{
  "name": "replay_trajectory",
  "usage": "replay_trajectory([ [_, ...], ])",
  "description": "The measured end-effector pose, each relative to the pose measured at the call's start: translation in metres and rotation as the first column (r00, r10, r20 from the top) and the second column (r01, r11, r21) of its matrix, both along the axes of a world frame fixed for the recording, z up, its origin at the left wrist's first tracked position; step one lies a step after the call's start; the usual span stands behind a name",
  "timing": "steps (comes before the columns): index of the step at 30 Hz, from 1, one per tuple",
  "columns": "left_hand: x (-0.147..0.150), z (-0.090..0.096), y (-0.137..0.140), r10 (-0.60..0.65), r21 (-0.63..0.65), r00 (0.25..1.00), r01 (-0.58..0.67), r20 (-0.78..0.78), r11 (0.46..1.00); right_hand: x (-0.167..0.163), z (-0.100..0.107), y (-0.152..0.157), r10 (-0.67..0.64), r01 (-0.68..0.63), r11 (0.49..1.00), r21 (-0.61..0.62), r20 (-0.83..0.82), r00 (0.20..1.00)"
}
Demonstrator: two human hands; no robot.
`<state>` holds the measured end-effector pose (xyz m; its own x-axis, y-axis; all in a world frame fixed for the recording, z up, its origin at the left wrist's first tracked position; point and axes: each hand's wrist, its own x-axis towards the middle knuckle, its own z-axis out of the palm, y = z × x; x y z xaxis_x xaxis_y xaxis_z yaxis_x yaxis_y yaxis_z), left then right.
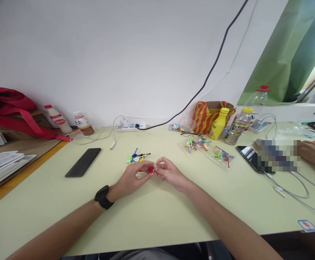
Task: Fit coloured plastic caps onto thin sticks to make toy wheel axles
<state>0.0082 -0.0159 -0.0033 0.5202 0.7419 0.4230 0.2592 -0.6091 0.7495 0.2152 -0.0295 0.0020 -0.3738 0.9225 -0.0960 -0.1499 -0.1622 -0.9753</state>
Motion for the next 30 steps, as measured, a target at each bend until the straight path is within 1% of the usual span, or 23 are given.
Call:
replay_trajectory([
  [2,0.001,0.001,0.001,0.002,-0.052,1.000,-0.001,0.018,0.999,0.000,-0.001,0.000,0.004,-0.004,0.998,0.055,-0.004,1.000],
  [4,0.002,0.002,0.002,0.010,-0.130,0.999,-0.004,0.046,0.991,-0.001,-0.001,-0.001,0.005,-0.005,0.991,0.133,-0.004,1.000],
  [8,0.002,0.001,0.006,0.029,-0.264,0.992,0.004,0.119,0.964,-0.003,0.001,-0.003,-0.042,0.028,0.959,0.283,0.042,0.998],
  [12,0.001,-0.002,0.007,0.024,-0.319,0.988,0.025,0.149,0.948,-0.002,0.000,-0.002,-0.092,0.063,0.925,0.375,0.061,0.994],
  [15,0.001,-0.002,0.006,0.011,-0.362,0.985,0.054,0.175,0.931,-0.001,-0.005,-0.001,-0.159,0.091,0.880,0.465,0.108,0.981],
  [19,0.002,0.004,0.003,0.031,-0.398,0.975,0.060,0.218,0.915,-0.001,-0.007,-0.003,-0.214,0.042,0.824,0.565,0.242,0.946],
  [23,0.002,0.011,0.001,0.032,-0.371,0.973,0.056,0.228,0.927,0.000,-0.004,-0.006,-0.229,-0.007,0.787,0.617,0.302,0.925],
  [25,0.002,0.011,0.002,0.033,-0.355,0.973,0.052,0.229,0.934,0.001,-0.002,-0.006,-0.235,-0.007,0.783,0.622,0.306,0.922],
  [27,0.001,0.009,0.003,0.038,-0.344,0.970,0.049,0.241,0.938,0.003,0.000,-0.005,-0.230,-0.003,0.802,0.598,0.313,0.921],
  [30,0.000,0.004,0.005,0.061,-0.324,0.962,0.030,0.265,0.945,0.007,0.002,-0.001,-0.223,0.027,0.844,0.535,0.305,0.926],
])
